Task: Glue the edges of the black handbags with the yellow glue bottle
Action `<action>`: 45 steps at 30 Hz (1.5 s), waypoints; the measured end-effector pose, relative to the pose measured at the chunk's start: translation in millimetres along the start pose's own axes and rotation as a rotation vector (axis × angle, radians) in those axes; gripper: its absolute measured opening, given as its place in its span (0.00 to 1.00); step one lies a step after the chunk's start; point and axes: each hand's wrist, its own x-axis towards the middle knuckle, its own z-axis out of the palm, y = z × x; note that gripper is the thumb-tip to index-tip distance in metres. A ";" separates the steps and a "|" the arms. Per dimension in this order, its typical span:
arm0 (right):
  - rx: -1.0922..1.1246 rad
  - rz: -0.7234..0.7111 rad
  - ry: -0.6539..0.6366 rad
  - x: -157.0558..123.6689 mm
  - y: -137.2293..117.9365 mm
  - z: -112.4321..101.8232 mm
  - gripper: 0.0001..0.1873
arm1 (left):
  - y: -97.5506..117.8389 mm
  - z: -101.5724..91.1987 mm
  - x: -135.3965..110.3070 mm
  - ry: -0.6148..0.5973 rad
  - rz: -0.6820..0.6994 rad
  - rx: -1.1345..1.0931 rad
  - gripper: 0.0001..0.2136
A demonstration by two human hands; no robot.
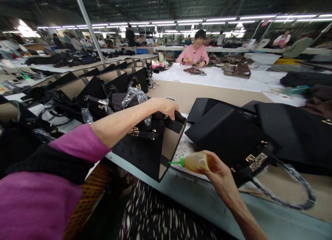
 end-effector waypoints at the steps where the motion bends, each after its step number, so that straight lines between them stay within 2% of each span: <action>1: 0.016 0.005 -0.004 -0.5 1.1 0.1 0.24 | 2.6 -0.3 -2.6 0.002 -0.004 0.006 0.11; 6: 0.179 0.088 0.017 0.5 -0.3 -3.5 0.25 | 10.6 -11.4 -21.9 0.064 -0.030 0.129 0.09; 11: 0.367 0.124 0.146 6.7 -9.8 -6.2 0.26 | 15.3 -30.9 -44.4 0.213 -0.064 0.255 0.09; 14: 0.382 0.101 0.208 13.3 -12.6 -5.6 0.27 | 22.2 -27.8 -53.3 0.275 -0.139 0.306 0.10; 20: 0.196 -0.044 0.198 27.6 7.5 -8.5 0.27 | 29.1 -1.8 -60.7 0.191 -0.167 0.288 0.09; 26: -0.045 -0.146 0.247 37.8 14.7 -7.6 0.29 | 29.7 -2.4 -67.4 0.179 -0.171 0.251 0.10; 33: -0.308 -0.185 0.331 53.6 9.2 8.4 0.29 | 35.5 3.8 -76.7 0.165 -0.182 0.264 0.10; 39: -0.348 -0.164 0.340 50.9 10.9 13.5 0.30 | 34.6 16.1 -80.0 0.178 -0.161 0.265 0.09; 45: -0.252 -0.112 0.264 44.0 11.7 9.4 0.28 | 38.4 25.0 -86.8 0.200 -0.174 0.257 0.09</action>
